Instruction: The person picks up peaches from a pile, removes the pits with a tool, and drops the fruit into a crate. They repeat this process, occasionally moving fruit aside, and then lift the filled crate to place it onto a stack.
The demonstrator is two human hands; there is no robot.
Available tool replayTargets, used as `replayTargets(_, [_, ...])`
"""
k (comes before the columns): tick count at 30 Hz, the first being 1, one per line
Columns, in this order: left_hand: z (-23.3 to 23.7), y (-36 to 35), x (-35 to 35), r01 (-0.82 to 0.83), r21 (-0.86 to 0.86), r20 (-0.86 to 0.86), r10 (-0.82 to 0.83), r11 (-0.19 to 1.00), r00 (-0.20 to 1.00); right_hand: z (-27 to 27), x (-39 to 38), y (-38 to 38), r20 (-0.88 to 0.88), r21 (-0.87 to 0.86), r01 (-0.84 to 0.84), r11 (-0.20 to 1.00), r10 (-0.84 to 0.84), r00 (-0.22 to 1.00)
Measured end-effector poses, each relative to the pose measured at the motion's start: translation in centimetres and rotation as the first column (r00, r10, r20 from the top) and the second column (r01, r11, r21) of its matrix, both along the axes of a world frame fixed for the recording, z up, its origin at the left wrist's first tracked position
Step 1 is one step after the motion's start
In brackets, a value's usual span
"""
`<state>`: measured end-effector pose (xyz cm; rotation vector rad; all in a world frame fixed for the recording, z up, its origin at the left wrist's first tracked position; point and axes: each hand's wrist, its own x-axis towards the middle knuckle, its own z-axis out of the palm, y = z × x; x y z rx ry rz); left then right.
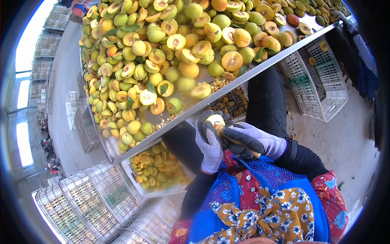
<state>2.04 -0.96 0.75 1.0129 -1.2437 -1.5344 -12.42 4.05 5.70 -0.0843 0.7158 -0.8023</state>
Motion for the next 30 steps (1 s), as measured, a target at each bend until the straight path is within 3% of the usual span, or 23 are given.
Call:
replayTargets(3, [-1.7,-0.4,0.8,0.027,-0.042,0.183,-0.019,0.999,0.983,-0.5,-0.2,0.3,-0.131,-0.051,-0.060,0.997,0.053,0.990])
replayTargets(4, [-1.9,-0.2,0.9,0.044,0.007,0.204,-0.045,0.999,0.978,-0.9,0.4,0.4,-0.346,-0.130,-0.100,0.986,0.050,0.937])
replayTargets(7, [-1.7,-0.3,1.2,0.131,-0.039,0.329,-0.111,0.991,0.938,-1.6,0.0,0.6,-0.183,-0.008,-0.105,0.994,0.102,0.978])
replayTargets(8, [-1.1,-0.1,1.1,0.135,-0.068,0.282,-0.111,0.988,0.953,-2.7,0.0,1.3,0.073,0.022,0.004,1.000,-0.006,0.997])
replayTargets(9, [-0.9,-0.1,1.0,0.146,-0.028,0.208,-0.137,0.989,0.968,-3.4,-0.3,1.3,0.323,0.096,-0.032,0.995,-0.001,0.946])
replayTargets(11, [-0.8,-0.4,0.7,0.179,0.045,0.053,-0.181,0.983,0.982,-5.2,-0.3,1.3,0.744,0.187,-0.061,0.980,-0.101,0.660])
replayTargets(14, [-1.3,-1.1,1.1,0.340,0.001,0.186,-0.335,0.940,0.924,-4.3,-0.6,1.9,0.352,0.134,0.011,0.991,-0.058,0.934])
replayTargets(15, [-1.6,-1.1,1.3,0.403,-0.028,0.242,-0.385,0.915,0.891,-5.0,-0.5,2.1,0.523,0.152,-0.005,0.988,-0.076,0.849])
replayTargets(17, [-3.2,-0.4,1.1,0.308,0.227,-0.091,-0.294,0.924,0.951,-6.4,-0.4,2.3,0.800,0.172,-0.044,0.984,-0.114,0.589])
replayTargets(18, [-3.9,0.0,1.1,0.277,0.357,-0.242,-0.198,0.892,0.950,-6.2,-0.3,2.4,0.786,0.125,0.005,0.992,-0.102,0.610])
replayTargets(19, [-4.3,0.3,1.3,0.218,0.096,-0.041,-0.215,0.971,0.976,-5.7,-0.2,2.4,0.771,0.074,0.047,0.996,-0.087,0.631])
replayTargets(20, [-4.2,0.4,1.3,0.194,-0.184,0.159,-0.166,0.964,0.973,-5.0,-0.3,2.3,0.756,0.018,0.085,0.996,-0.070,0.651])
replayTargets(23, [-2.2,-0.4,4.5,-0.015,0.064,0.190,0.003,0.998,0.982,-3.4,-1.6,2.0,0.491,0.163,0.181,0.970,-0.239,0.838])
replayTargets(24, [-0.5,-1.1,6.4,-0.040,-0.008,0.402,0.040,0.999,0.915,-4.6,-2.0,2.2,0.426,0.108,0.191,0.976,-0.219,0.878])
replayTargets(25, [0.3,-2.1,8.8,0.042,-0.121,0.644,0.046,0.992,0.763,-5.6,-2.3,2.3,0.322,0.103,0.180,0.978,-0.204,0.924])
replayTargets(26, [1.9,-2.6,10.9,0.123,-0.161,0.848,0.074,0.979,0.524,-6.6,-2.3,2.5,0.217,0.097,0.175,0.980,-0.193,0.957])
replayTargets(27, [2.3,-2.7,12.4,0.101,-0.251,0.928,0.209,0.963,0.308,-6.9,-2.0,2.3,0.109,0.090,0.172,0.981,-0.182,0.977])
replayTargets(29, [2.1,-4.7,15.0,0.026,-0.348,0.938,0.347,0.937,0.023,-6.6,-1.5,2.0,0.081,0.066,0.163,0.984,-0.168,0.982])
replayTargets(30, [1.2,-6.7,16.1,0.051,-0.392,0.920,0.392,0.918,0.022,-6.7,-1.1,1.8,0.053,0.063,0.163,0.985,-0.166,0.985])
